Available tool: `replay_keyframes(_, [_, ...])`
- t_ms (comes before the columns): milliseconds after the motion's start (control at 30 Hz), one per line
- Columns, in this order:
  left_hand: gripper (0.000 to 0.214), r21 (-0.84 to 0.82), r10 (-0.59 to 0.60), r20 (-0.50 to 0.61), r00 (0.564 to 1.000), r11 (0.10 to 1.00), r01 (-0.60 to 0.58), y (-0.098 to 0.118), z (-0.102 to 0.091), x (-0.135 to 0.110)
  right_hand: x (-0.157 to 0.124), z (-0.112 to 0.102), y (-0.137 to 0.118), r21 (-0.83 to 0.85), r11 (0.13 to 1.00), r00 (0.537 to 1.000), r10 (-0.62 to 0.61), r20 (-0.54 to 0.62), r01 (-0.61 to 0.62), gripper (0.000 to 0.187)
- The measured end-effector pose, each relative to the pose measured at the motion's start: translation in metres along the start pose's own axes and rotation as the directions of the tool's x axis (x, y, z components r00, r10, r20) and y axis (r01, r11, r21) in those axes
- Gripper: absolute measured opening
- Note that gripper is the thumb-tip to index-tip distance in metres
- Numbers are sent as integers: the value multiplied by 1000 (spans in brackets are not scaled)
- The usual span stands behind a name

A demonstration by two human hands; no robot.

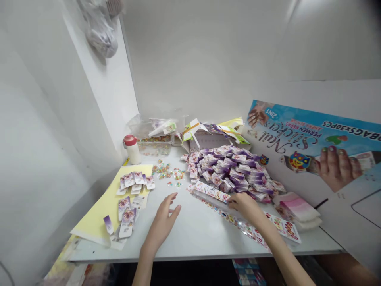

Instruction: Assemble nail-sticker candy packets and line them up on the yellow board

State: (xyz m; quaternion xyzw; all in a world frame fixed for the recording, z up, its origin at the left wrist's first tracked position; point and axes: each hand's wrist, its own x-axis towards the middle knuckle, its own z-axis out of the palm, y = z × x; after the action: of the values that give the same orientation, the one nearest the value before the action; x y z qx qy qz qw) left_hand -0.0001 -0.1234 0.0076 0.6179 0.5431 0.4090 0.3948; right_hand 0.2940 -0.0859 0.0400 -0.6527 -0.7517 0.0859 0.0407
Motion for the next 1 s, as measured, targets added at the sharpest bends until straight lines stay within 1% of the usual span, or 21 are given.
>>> replay_keyframes(33, [40,0,10,10,1000,1000,-10,0,0,0,-4,-1,0,-10,1000,998,4,-56,-4,25])
replay_keyframes(67, [39,0,21,20,1000,1000,-21,1,1,-1,-9,-2,-1,-29,999,990,15,-140,-19,26])
replay_keyframes(100, [38,3,30,32,999,1000,-30,1,1,-1,-15,-4,-3,-46,998,968,28,-248,-41,25])
replay_keyframes(133, [37,5,37,42,998,999,-38,2,2,-2,-20,-7,-7,-54,997,930,35,-367,-59,24])
replay_keyframes(200, [37,-2,46,65,997,999,-46,5,6,-3,-33,-15,-17,-21,999,825,12,-565,-29,24])
replay_keyframes(233, [38,-16,42,79,996,999,-41,9,9,-5,-39,-19,-24,25,1000,785,5,-620,14,24])
replay_keyframes(267, [39,-37,36,97,995,999,-32,13,13,-6,-44,-24,-32,95,993,761,11,-648,66,24])
replay_keyframes(300, [41,-66,29,117,993,998,-21,18,18,-8,-48,-27,-41,185,975,754,31,-656,121,23])
replay_keyframes(333, [42,-104,24,141,990,995,-10,25,23,-10,-50,-30,-50,292,941,765,60,-642,171,22])
replay_keyframes(400, [43,-204,63,195,979,979,-22,39,33,-15,-52,-31,-67,517,822,817,120,-564,236,21])
replay_keyframes(467, [39,-336,136,232,963,940,-52,51,42,-19,-50,-26,-81,699,665,876,140,-462,263,23])
replay_keyframes(500, [36,-391,132,210,969,919,-40,55,45,-20,-47,-22,-86,763,585,899,125,-419,274,23])
replay_keyframes(533, [32,-429,101,162,982,903,-22,57,46,-20,-45,-17,-89,808,515,917,97,-386,286,22])
replay_keyframes(567, [30,-461,55,114,992,887,4,58,46,-19,-43,-13,-92,832,463,927,56,-371,305,20])
replay_keyframes(600, [29,-488,0,64,998,872,31,57,45,-19,-41,-10,-93,836,435,928,0,-372,335,18])
replay_keyframes(667, [27,-536,-69,13,998,842,66,52,38,-16,-40,-5,-94,793,442,905,-140,-402,420,15])
replay_keyframes(733, [24,-575,-90,-4,996,815,71,47,29,-14,-41,-4,-94,704,489,858,-284,-429,514,22])
replay_keyframes(800, [21,-578,-89,-30,996,814,56,45,21,-14,-43,-5,-94,624,528,817,-384,-429,576,28])
replay_keyframes(867, [21,-582,-66,-26,997,813,39,45,16,-15,-44,-6,-95,570,553,794,-419,-441,608,25])
replay_keyframes(900, [22,-596,-42,2,999,802,35,47,14,-16,-44,-6,-95,556,557,787,-414,-458,617,24])
replay_keyframes(1000, [38,-674,58,150,987,736,59,53,9,-20,-44,-5,-94,582,533,784,-327,-527,614,23])
